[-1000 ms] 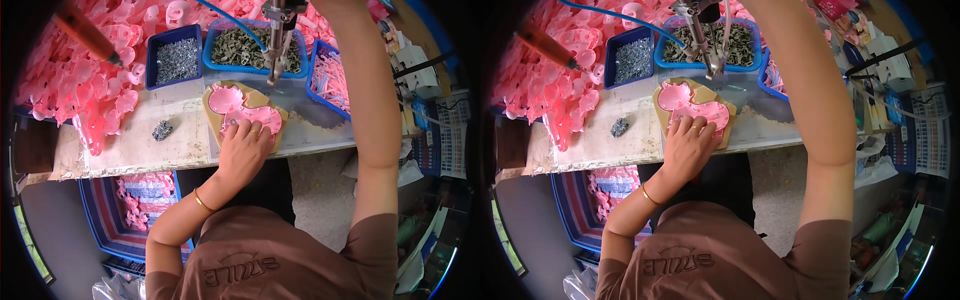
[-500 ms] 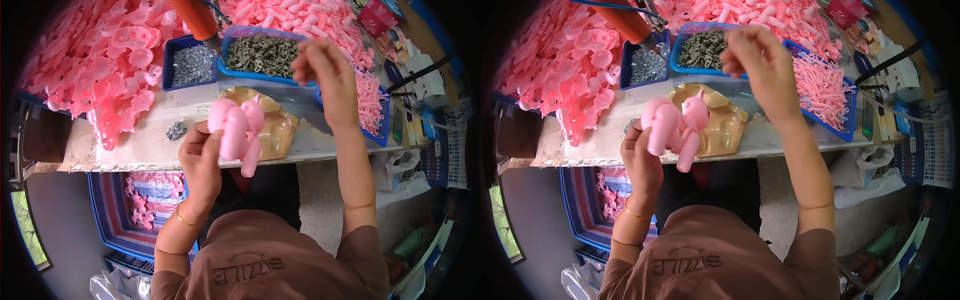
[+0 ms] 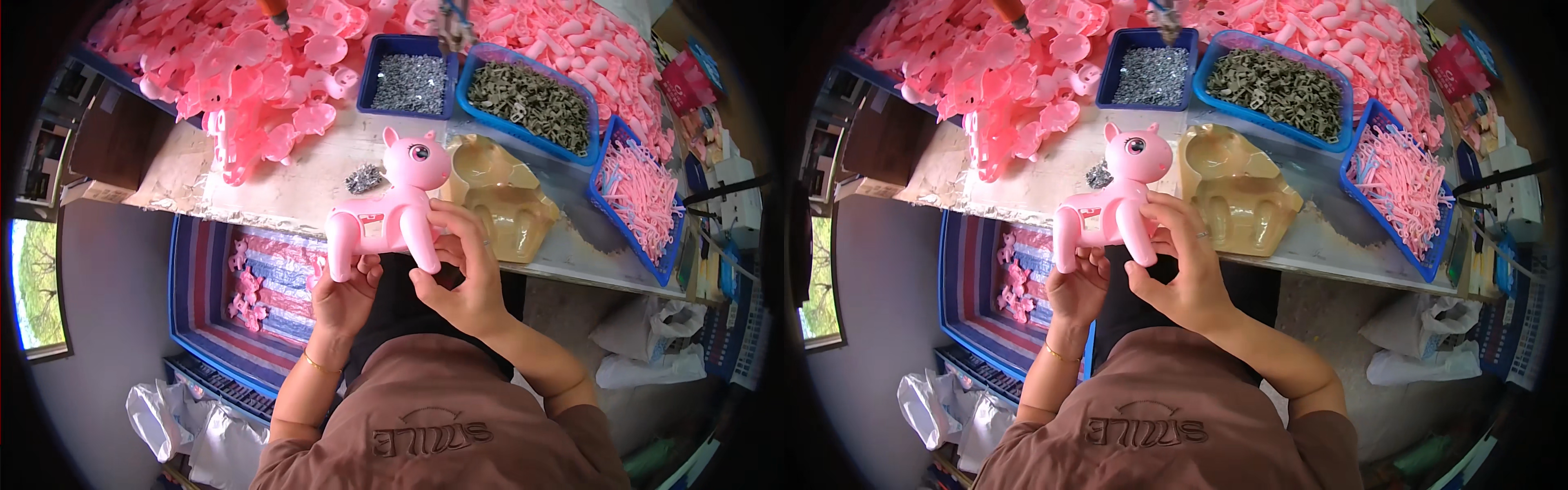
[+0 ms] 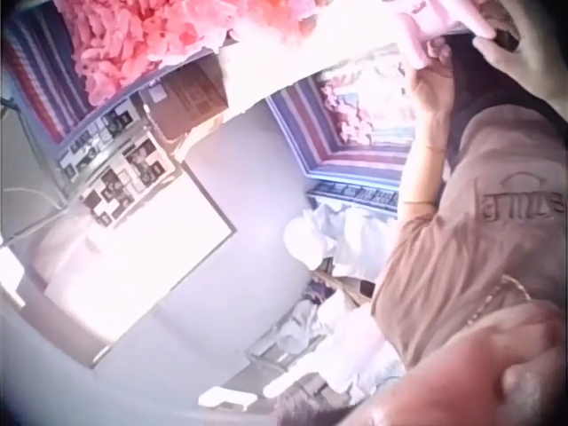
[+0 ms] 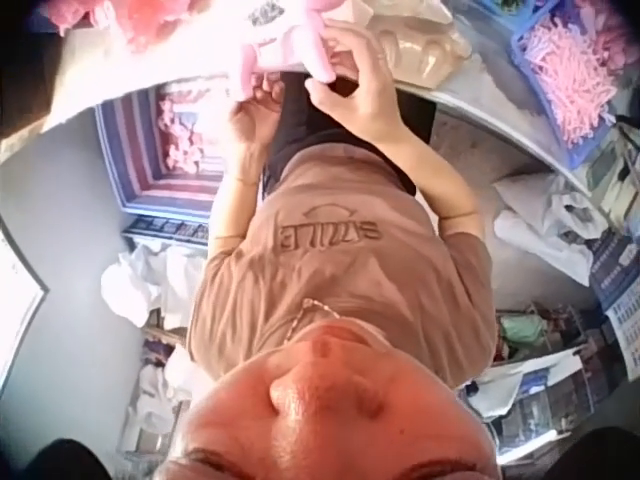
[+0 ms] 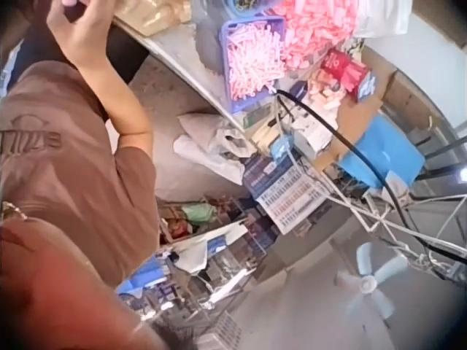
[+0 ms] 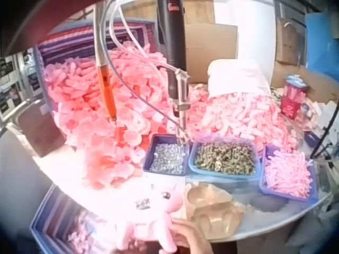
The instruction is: Assembling pink plastic toy ponies by fitting shell components and using assembly tools.
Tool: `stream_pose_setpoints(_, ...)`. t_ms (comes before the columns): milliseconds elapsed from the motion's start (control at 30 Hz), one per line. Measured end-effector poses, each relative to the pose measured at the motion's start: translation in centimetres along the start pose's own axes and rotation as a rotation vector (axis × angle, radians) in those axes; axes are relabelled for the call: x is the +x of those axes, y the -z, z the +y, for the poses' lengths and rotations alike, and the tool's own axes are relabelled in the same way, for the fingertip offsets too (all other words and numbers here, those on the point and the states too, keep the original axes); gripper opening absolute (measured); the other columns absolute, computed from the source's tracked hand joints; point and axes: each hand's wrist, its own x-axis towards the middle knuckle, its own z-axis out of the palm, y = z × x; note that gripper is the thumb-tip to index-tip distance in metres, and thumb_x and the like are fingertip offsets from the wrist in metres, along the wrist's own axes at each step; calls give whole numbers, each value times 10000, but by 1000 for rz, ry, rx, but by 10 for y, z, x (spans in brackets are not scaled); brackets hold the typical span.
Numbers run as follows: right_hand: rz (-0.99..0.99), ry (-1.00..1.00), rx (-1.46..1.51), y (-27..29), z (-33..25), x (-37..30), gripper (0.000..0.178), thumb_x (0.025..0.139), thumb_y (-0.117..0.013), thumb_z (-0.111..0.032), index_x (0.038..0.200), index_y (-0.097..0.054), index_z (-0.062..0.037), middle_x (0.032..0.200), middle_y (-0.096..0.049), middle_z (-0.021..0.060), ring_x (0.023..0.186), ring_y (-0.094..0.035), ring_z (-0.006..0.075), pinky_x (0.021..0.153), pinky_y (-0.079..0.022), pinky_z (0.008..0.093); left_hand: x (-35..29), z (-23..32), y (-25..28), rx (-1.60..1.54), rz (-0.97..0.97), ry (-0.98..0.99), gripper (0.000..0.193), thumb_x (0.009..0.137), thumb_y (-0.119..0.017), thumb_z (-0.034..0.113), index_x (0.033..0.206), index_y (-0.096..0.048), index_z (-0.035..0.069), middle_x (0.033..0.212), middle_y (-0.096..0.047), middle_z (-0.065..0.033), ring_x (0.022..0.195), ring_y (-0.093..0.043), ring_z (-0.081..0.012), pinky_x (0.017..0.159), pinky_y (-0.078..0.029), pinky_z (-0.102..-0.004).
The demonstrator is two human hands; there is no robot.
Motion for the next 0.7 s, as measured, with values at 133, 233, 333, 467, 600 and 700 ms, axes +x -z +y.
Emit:
stream_pose_setpoints(133,9,48,-90,0,6,-6,527,791,-698,34,1273,-485,17,1406,-421,176,1161,-593,233,962,-533,336,-5,16,1,89,95,131,477,1008,-533,338,1378,-476,43,1245,-614,-115,1032,-667,-229,722,-599,-278)
stream_pose_setpoints(233,40,97,-120,-5,15,-6,485,781,-731,11,1218,-520,24,1373,-457,193,1141,-597,246,930,-551,334,-9,16,-3,162,40,60,537,997,-566,282,1450,-398,47,1290,-581,-120,1047,-662,-227,751,-601,-287)
stream_pose_setpoints(333,81,145,-154,-8,27,-9,454,765,-764,-7,1166,-553,27,1345,-487,201,1117,-603,254,888,-570,326,-5,22,-5,390,99,12,649,958,-618,157,1516,-307,44,1318,-562,-123,1002,-657,-193,727,-569,-258)
stream_pose_setpoints(467,41,119,-173,-6,28,-13,441,792,-744,2,1166,-512,18,1383,-453,210,1203,-564,252,986,-523,346,-1,27,-9,526,125,-21,662,945,-616,103,1521,-300,16,1322,-566,-121,960,-646,-165,692,-520,-241)
stream_pose_setpoints(600,23,147,-232,-4,27,-13,433,789,-749,-1,1155,-518,15,1375,-462,210,1192,-568,247,970,-531,338,1,26,-8,542,137,-24,643,947,-611,101,1511,-317,5,1299,-580,-114,954,-641,-158,689,-506,-238)
stream_pose_setpoints(700,37,135,-218,-4,26,-11,425,784,-753,-2,1143,-525,10,1362,-476,208,1177,-575,245,953,-539,331,4,24,-4,521,115,-19,629,952,-604,104,1507,-326,6,1285,-584,-111,951,-638,-155,698,-507,-237)
